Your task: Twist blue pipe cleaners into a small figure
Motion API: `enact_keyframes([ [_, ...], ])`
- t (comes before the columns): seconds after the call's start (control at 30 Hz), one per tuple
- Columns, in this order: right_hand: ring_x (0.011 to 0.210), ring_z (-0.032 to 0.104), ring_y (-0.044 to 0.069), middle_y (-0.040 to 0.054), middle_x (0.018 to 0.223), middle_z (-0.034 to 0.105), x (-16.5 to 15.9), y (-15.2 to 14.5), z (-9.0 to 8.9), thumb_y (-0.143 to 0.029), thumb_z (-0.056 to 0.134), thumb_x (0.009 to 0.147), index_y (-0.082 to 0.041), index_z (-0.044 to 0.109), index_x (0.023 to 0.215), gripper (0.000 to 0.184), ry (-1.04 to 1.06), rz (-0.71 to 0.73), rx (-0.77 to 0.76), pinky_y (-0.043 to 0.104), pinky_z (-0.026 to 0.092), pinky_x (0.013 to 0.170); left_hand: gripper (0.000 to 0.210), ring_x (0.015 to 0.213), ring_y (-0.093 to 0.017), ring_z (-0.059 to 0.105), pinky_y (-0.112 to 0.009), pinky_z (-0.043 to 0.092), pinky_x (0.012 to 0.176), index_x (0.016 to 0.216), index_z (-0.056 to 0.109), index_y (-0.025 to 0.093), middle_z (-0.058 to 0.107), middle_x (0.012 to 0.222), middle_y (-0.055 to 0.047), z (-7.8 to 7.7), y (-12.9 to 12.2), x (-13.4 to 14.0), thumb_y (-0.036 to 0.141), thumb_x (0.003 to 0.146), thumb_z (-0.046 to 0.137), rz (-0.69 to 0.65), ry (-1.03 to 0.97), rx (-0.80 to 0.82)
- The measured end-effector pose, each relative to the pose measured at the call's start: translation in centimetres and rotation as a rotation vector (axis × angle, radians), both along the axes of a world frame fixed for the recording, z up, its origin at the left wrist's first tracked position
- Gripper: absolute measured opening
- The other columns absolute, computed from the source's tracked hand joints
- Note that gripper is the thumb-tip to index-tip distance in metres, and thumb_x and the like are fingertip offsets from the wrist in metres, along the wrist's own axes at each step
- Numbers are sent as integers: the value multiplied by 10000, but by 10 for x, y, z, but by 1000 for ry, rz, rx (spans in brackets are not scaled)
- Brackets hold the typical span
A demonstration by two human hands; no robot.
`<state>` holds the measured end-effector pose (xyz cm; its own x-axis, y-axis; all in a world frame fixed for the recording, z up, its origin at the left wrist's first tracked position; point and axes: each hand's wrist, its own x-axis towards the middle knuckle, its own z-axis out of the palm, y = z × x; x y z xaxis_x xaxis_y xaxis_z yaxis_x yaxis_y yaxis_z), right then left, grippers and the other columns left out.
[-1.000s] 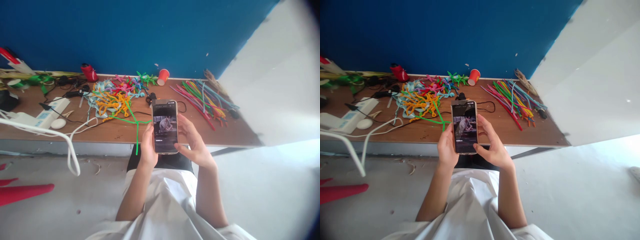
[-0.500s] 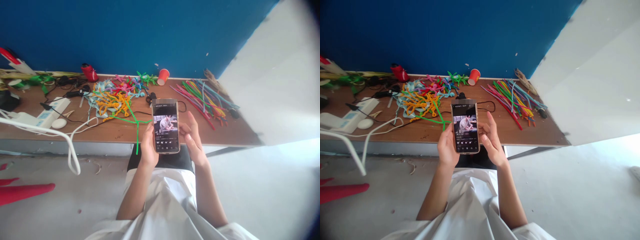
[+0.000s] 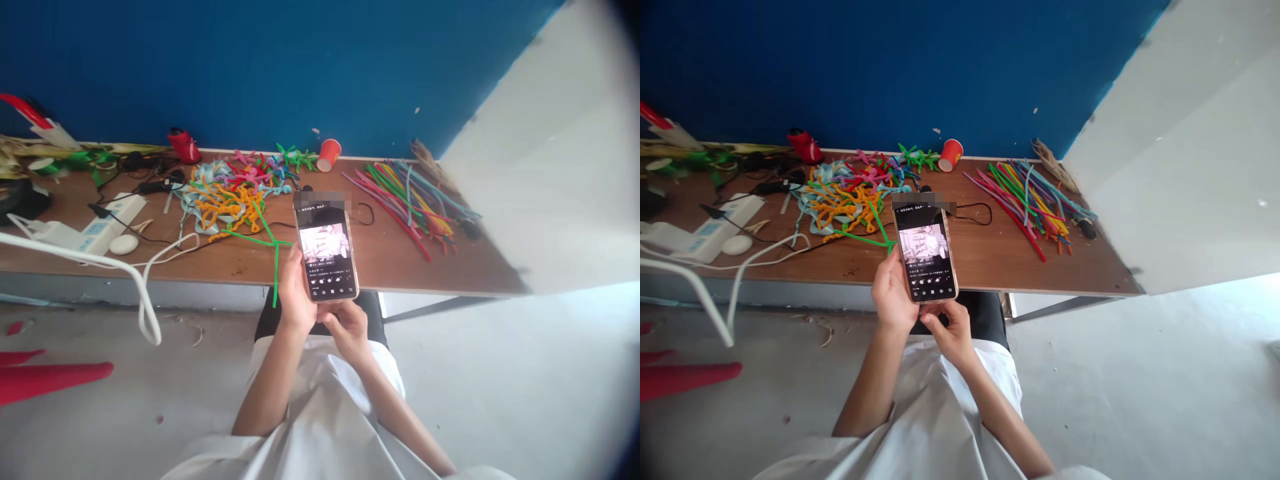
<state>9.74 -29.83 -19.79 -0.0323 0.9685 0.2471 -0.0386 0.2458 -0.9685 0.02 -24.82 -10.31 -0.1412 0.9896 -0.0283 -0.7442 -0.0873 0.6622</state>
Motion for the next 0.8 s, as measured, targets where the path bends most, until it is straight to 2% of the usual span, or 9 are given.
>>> enact_keyframes([
  [0.17,511,623,186,0,581,663,-13,-1,7,-414,664,919,-226,686,786,232,13,-102,-28,328,527,534,335,1169,-281,650,-377,500,980,1098,661,205,719,1152,-69,1,-3,2,458,889,593,-8,22,-9],
  [0.27,513,616,173,0,583,657,-9,-1,12,-394,611,954,-221,660,791,243,-80,-45,27,306,506,529,321,1180,-280,644,-376,494,988,1102,665,205,718,1150,-67,1,-3,2,443,907,573,-12,10,4],
  [0.37,537,600,161,1,609,647,-2,-2,9,-364,535,995,-220,618,802,254,-173,-4,80,295,481,552,283,1198,-277,633,-370,490,997,1077,671,199,717,1150,-64,0,-2,1,412,920,568,-6,-18,21],
  [0.5,567,568,138,-3,629,617,11,-2,5,-341,443,1035,-209,570,763,329,-212,-50,126,273,445,572,267,1193,-275,638,-360,487,997,1055,676,200,720,1152,-57,-3,-1,-1,410,913,592,-13,-19,22],
  [0.57,560,549,125,-12,618,597,22,1,6,-332,444,1037,-204,544,734,344,-202,-158,170,263,428,574,262,1189,-274,641,-357,487,994,1053,678,203,724,1143,-56,-4,0,-2,408,909,603,-21,-21,27],
  [0.63,527,517,114,-26,574,560,35,7,11,-330,449,1035,-207,499,679,380,-168,-351,215,259,403,563,258,1193,-274,639,-356,486,994,1055,680,203,726,1135,-56,-6,0,-5,403,911,604,-29,-32,37],
  [0.73,459,430,98,-35,497,482,57,19,20,-330,423,1035,-213,428,566,483,-159,-732,201,262,362,530,253,1191,-273,642,-355,486,992,1058,684,207,729,1126,-52,-9,1,-8,397,907,610,-27,-47,35],
  [0.8,408,371,100,-54,457,401,76,26,23,-349,426,1018,-233,371,554,482,-55,-969,197,266,316,479,259,1189,-274,644,-357,486,990,1064,687,207,729,1128,-51,-9,1,-9,398,906,611,-22,-46,26],
])
